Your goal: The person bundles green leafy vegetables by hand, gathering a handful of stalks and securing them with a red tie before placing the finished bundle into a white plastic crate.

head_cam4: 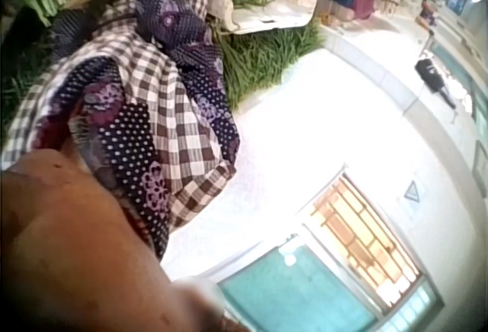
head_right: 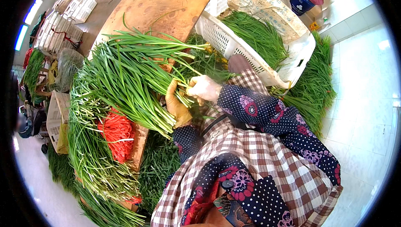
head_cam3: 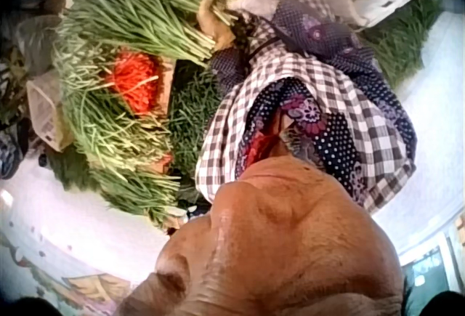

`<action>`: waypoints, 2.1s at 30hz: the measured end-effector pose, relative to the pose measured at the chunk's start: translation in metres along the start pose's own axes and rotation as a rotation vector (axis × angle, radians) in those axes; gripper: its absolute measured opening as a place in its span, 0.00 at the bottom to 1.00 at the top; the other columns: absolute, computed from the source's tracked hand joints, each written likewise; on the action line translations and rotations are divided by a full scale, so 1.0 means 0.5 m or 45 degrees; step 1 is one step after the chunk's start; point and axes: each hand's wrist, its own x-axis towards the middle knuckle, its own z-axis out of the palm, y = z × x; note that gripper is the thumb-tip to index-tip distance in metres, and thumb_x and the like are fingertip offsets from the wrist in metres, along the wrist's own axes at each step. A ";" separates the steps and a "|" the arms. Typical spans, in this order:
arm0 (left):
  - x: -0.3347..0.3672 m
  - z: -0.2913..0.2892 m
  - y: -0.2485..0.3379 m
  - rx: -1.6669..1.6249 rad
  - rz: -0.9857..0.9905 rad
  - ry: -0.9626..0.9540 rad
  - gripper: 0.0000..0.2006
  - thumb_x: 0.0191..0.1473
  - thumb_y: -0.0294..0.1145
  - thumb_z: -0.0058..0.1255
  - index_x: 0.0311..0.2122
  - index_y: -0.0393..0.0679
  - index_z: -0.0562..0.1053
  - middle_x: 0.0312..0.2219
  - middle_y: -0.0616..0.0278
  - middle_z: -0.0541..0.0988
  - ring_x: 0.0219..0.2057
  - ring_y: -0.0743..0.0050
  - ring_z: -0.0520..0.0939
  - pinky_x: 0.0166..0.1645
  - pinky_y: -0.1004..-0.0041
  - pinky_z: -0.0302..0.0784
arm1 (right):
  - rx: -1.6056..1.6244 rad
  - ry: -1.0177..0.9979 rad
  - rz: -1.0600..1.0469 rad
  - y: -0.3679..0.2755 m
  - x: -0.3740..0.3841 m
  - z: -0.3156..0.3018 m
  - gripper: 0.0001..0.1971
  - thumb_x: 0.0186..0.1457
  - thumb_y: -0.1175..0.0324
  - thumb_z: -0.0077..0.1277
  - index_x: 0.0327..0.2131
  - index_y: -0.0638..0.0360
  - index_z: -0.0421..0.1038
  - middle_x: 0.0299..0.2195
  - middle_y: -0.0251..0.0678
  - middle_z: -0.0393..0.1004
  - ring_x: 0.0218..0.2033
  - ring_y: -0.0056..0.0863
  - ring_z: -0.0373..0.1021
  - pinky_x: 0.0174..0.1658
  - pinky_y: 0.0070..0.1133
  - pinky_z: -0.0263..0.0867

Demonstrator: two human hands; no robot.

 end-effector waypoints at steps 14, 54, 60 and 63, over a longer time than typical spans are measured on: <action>0.011 0.006 -0.005 0.004 0.100 0.242 0.07 0.48 0.36 0.52 0.28 0.45 0.71 0.13 0.72 0.69 0.14 0.83 0.68 0.20 0.82 0.66 | -0.519 0.418 0.072 0.053 -0.162 -0.172 0.10 0.48 0.72 0.49 0.30 0.72 0.67 0.21 0.39 0.71 0.18 0.20 0.67 0.20 0.16 0.64; -0.001 -0.005 0.006 -0.336 0.123 -0.404 0.11 0.56 0.33 0.40 0.42 0.39 0.65 0.16 0.72 0.63 0.15 0.85 0.62 0.21 0.80 0.61 | -0.430 0.167 -0.110 -0.070 -0.017 -0.066 0.11 0.50 0.64 0.45 0.27 0.62 0.70 0.15 0.34 0.71 0.12 0.20 0.66 0.17 0.18 0.62; 0.004 0.004 0.006 -0.641 0.148 -0.544 0.15 0.56 0.30 0.40 0.48 0.41 0.63 0.16 0.71 0.62 0.15 0.86 0.60 0.21 0.81 0.60 | 0.025 -0.007 -0.056 -0.058 -0.004 -0.080 0.13 0.53 0.65 0.47 0.37 0.65 0.67 0.14 0.33 0.69 0.10 0.18 0.64 0.13 0.13 0.61; 0.016 -0.006 -0.010 -0.103 0.083 0.031 0.12 0.53 0.32 0.45 0.43 0.42 0.67 0.16 0.73 0.63 0.16 0.86 0.62 0.21 0.83 0.59 | 0.043 -0.048 -0.026 -0.067 -0.017 -0.078 0.16 0.51 0.65 0.50 0.39 0.67 0.65 0.15 0.34 0.70 0.10 0.18 0.64 0.12 0.13 0.61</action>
